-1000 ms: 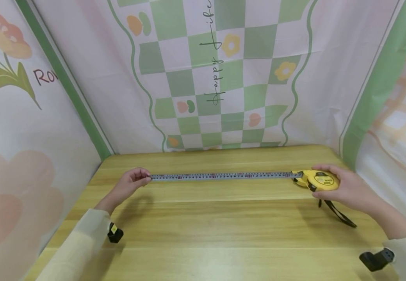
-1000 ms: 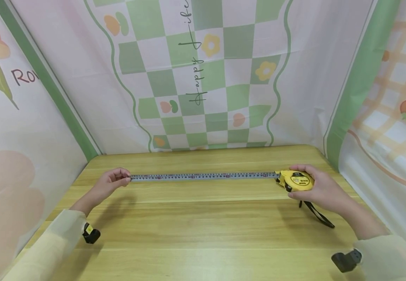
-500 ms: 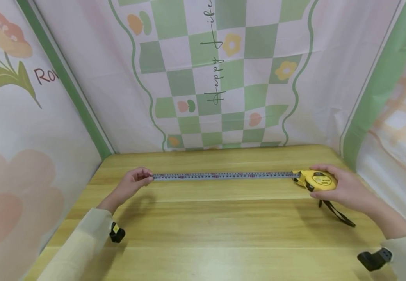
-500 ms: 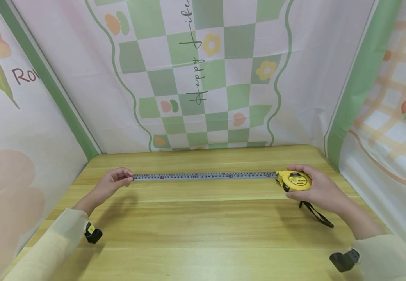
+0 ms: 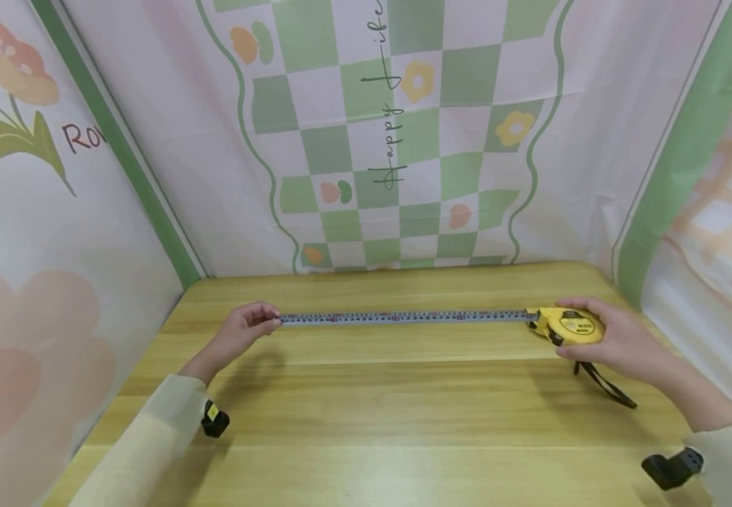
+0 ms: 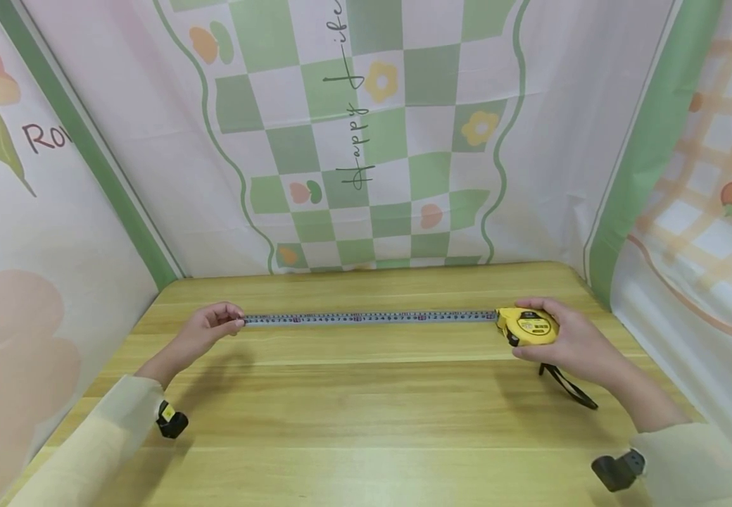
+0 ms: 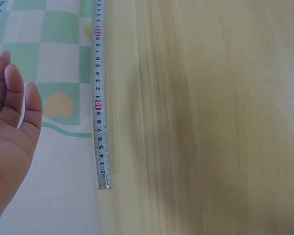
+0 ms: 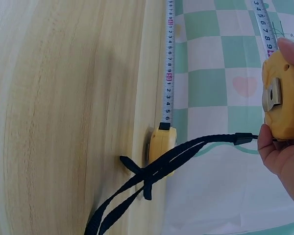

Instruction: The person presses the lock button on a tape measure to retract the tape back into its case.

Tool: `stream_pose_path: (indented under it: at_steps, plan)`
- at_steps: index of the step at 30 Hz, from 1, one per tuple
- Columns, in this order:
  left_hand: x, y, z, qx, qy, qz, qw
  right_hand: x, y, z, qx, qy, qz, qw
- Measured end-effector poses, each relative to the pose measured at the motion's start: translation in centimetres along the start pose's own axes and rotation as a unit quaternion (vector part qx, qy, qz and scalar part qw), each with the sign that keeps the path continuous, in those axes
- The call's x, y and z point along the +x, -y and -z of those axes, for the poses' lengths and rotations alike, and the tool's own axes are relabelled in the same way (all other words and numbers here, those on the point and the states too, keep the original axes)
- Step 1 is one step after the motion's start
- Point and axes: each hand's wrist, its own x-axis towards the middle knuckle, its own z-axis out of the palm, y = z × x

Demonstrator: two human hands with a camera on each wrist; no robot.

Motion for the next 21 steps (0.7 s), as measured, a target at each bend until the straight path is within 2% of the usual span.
stream_pose_path:
  at_steps: [15, 16, 21]
  plan:
    - [0.2, 0.01, -0.33, 0.0, 0.0, 0.004, 1.0, -0.12, 0.43, -0.36, -0.002, -0.002, -0.007, 1.0]
    - [0.07, -0.42, -0.41, -0.001, 0.002, 0.005, 1.0, -0.1, 0.45, -0.37, -0.003, -0.002, -0.007, 1.0]
    - [0.26, -0.55, -0.66, -0.009, 0.009, 0.01, 0.9999, 0.0, 0.41, -0.48, -0.003, -0.005, 0.0, 1.0]
